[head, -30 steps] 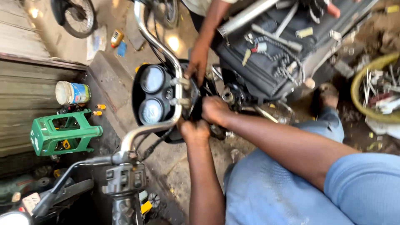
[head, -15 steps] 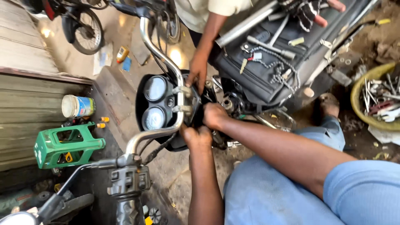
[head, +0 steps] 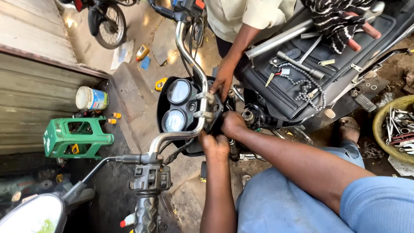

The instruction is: The person manipulates wiring and components on the front assembly of a motorcycle while a second person assists by holding the handlebars and frame.

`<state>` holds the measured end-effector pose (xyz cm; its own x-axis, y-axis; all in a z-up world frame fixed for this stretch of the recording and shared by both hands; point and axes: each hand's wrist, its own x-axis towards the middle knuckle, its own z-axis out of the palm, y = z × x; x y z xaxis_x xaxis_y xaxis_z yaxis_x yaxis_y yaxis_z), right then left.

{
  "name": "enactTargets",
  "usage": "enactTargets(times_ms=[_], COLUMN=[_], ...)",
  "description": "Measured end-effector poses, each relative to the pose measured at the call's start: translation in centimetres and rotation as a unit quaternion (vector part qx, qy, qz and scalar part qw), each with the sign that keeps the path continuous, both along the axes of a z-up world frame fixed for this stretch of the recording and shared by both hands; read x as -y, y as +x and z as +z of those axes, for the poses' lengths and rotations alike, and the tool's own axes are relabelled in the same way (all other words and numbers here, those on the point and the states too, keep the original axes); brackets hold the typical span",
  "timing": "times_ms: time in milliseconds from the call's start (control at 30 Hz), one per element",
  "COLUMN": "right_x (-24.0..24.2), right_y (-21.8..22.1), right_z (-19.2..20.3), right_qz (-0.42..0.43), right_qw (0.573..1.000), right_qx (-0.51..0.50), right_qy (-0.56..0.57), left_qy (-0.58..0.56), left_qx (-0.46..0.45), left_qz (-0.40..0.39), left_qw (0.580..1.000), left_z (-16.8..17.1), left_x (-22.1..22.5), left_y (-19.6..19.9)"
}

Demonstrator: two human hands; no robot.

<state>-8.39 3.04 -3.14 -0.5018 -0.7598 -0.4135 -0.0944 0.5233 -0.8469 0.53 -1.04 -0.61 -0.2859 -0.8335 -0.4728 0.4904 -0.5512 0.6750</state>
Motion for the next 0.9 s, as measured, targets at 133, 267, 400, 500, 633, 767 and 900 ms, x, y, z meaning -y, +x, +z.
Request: enactTargets(times_ms=[133, 267, 400, 500, 633, 767, 900], right_x=[-0.4, 0.0, 0.1, 0.8, 1.6, 1.9, 1.2], right_y=[0.0, 0.2, 0.5, 0.4, 0.6, -0.3, -0.6], right_z=[0.7, 0.2, -1.7, -4.2, -7.9, -8.2, -5.4], right_qz=[0.002, -0.005, -0.022, -0.001, 0.039, 0.086, 0.039], right_qw=[1.000, 0.999, 0.996, 0.990, 0.974, 0.968, 0.980], right_qx=[-0.023, -0.023, -0.065, -0.120, -0.211, -0.236, -0.185], right_qy=[-0.009, 0.022, -0.052, -0.076, -0.071, 0.012, -0.053], left_qy=[0.007, -0.088, -0.183, -0.137, -0.074, -0.187, -0.619], left_qx=[0.017, 0.135, 0.343, 0.243, 0.194, 0.418, 0.419], left_qz=[-0.043, -0.183, -0.219, -0.172, -0.136, -0.188, -0.100], left_qw=[0.999, 0.970, 0.895, 0.945, 0.969, 0.869, 0.657], left_z=[0.4, 0.6, -2.0, -5.3, -8.9, -5.8, 6.9], left_x=[-0.6, -2.7, -6.2, -5.6, -3.5, -4.9, -11.6], left_y=[1.0, 4.0, 6.7, 6.8, 5.5, 4.7, 6.9])
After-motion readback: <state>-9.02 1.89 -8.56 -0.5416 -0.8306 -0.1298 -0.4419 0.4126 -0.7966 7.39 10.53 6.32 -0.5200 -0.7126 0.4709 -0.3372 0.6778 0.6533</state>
